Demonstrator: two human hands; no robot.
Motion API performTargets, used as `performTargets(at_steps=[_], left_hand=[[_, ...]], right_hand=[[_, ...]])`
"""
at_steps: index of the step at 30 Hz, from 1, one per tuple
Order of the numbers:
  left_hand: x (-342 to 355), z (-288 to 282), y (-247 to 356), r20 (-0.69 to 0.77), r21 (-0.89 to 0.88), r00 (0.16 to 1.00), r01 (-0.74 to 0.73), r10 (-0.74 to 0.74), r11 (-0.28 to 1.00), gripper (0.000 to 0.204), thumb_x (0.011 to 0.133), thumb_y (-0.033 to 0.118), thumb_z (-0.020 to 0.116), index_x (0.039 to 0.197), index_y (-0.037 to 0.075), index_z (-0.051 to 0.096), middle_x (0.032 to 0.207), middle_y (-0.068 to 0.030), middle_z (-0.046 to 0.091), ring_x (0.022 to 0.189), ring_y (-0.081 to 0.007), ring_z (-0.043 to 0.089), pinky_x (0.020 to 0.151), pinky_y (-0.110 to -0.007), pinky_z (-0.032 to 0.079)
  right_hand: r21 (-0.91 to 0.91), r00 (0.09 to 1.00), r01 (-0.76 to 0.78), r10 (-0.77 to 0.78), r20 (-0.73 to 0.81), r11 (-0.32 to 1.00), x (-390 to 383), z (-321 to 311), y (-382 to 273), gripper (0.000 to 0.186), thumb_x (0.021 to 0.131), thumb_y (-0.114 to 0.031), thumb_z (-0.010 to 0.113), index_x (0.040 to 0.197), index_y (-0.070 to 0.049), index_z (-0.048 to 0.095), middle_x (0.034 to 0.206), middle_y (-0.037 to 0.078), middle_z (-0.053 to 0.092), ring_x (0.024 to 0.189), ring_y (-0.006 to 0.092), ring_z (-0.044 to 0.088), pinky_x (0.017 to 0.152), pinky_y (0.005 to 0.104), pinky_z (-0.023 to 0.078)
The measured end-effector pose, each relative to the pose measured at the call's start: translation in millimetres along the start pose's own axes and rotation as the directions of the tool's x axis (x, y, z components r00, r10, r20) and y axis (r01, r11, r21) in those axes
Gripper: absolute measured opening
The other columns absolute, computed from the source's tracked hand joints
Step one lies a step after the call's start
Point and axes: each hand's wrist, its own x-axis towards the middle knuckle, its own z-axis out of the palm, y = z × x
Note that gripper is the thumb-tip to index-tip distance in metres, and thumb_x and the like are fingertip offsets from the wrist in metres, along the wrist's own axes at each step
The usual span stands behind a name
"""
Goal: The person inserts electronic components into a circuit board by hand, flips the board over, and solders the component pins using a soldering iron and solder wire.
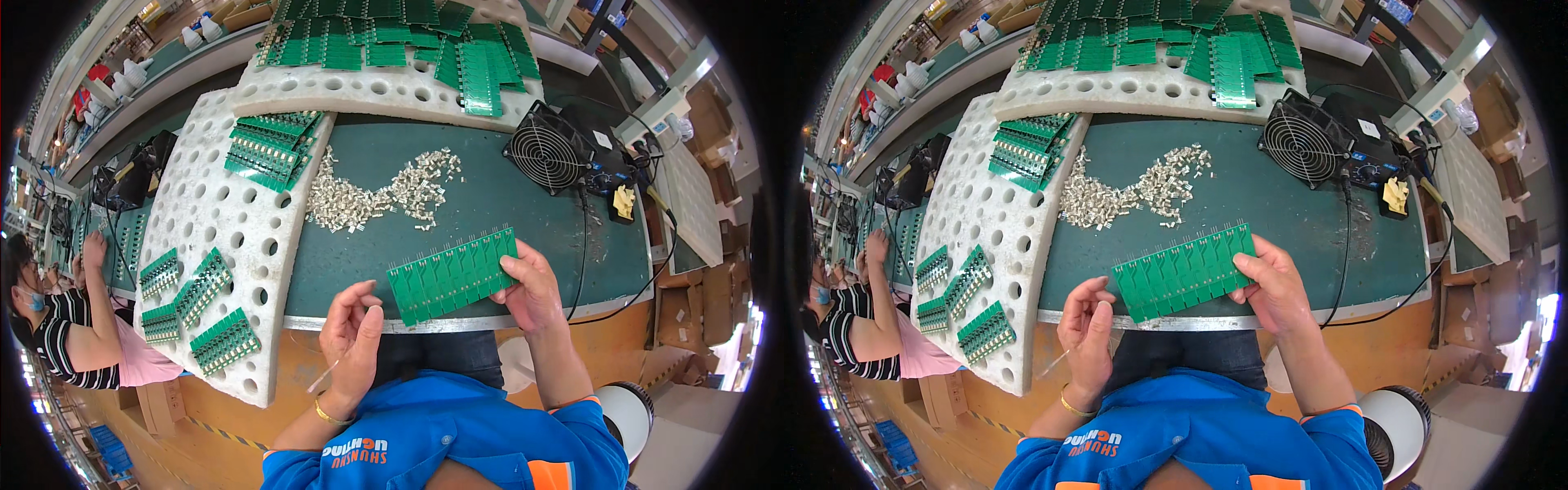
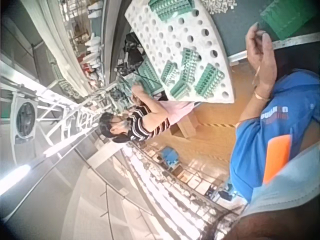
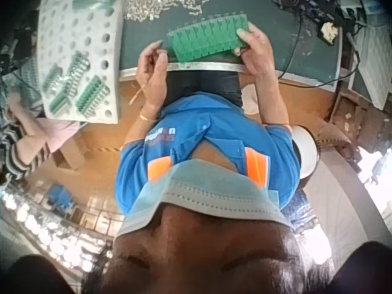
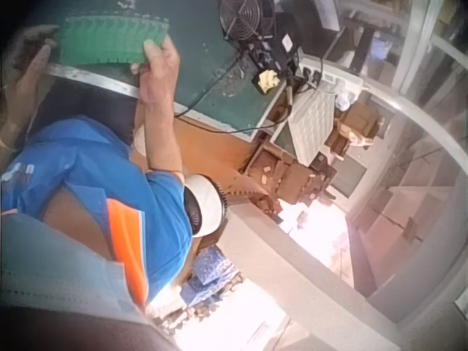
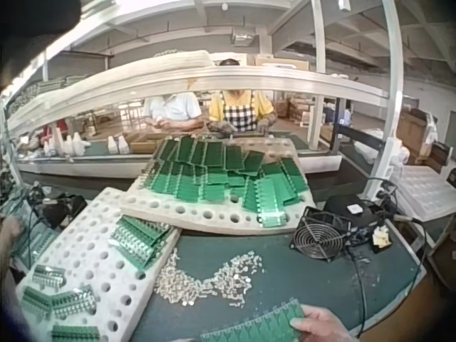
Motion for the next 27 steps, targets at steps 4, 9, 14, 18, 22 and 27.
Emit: performTargets(at_steps=[4,9,14,18,22,27], left_hand=[[3,0,-4,0.127,-0.295,0.983,0.168,-0.135,0.941,0.032,0.094,0.009,0.058,0.124,-0.002,0.056,0.103,-0.0029,0.061,0.091,-0.0068,0.053,0.081,-0.022,0.044],[0,-1,-4,0.142,-0.331,0.971,0.231,-0.193,0.915,0.032,0.093,0.005,0.061,0.123,-0.003,0.056,0.101,-0.0043,0.064,0.092,-0.0068,0.058,0.082,-0.021,0.046],[-4,-1,-9,0.148,-0.328,0.968,0.239,-0.201,0.914,0.031,0.09,0.0,0.063,0.12,-0.004,0.057,0.098,-0.0044,0.066,0.087,-0.0066,0.06,0.079,-0.02,0.048],[-7,2,-4,0.167,-0.297,0.954,0.289,-0.248,0.91,0.026,0.09,-0.001,0.063,0.116,-0.003,0.059,0.095,-0.0037,0.066,0.085,-0.0054,0.059,0.076,-0.019,0.048],[-11,2,-7,0.13,-0.3,0.944,0.33,-0.304,0.895,0.023,0.089,-0.002,0.064,0.112,-0.003,0.059,0.092,-0.0035,0.066,0.08,-0.0042,0.058,0.072,-0.018,0.047],[-14,5,-6,0.077,-0.299,0.95,0.31,-0.301,0.902,0.021,0.089,-0.002,0.064,0.11,-0.003,0.06,0.09,-0.0032,0.066,0.077,-0.0029,0.057,0.069,-0.017,0.045]], right_hand=[[-0.015,1.0,-0.01,0.01,0.012,1.0,3,2,2,0.026,0.091,-0.017,0.057,0.111,0.0,0.06,0.082,0.002,0.062,0.062,0.0063,0.05,0.052,0.0201,0.039],[-0.058,0.999,-0.027,0.029,0.043,0.998,12,1,5,0.024,0.091,-0.017,0.056,0.108,-0.001,0.061,0.079,0.0,0.061,0.061,0.0056,0.049,0.052,0.0192,0.037],[-0.105,0.998,-0.057,0.061,0.033,0.993,25,-7,11,0.024,0.091,-0.017,0.061,0.109,-0.001,0.059,0.081,0.0,0.059,0.061,0.0048,0.05,0.052,0.0189,0.038],[-0.142,0.999,-0.044,0.044,-0.002,0.989,29,2,12,0.031,0.089,-0.014,0.064,0.116,-0.002,0.055,0.086,0.002,0.059,0.062,0.0051,0.051,0.054,0.0195,0.041],[-0.216,1.0,0.004,-0.008,-0.017,0.976,27,11,17,0.046,0.087,-0.009,0.066,0.127,-0.002,0.045,0.091,0.005,0.059,0.064,0.0075,0.053,0.056,0.0207,0.044],[-0.202,0.999,0.021,-0.028,-0.032,0.979,21,12,19,0.058,0.087,-0.008,0.065,0.136,-0.002,0.036,0.091,0.007,0.058,0.066,0.0102,0.056,0.056,0.0218,0.046]])
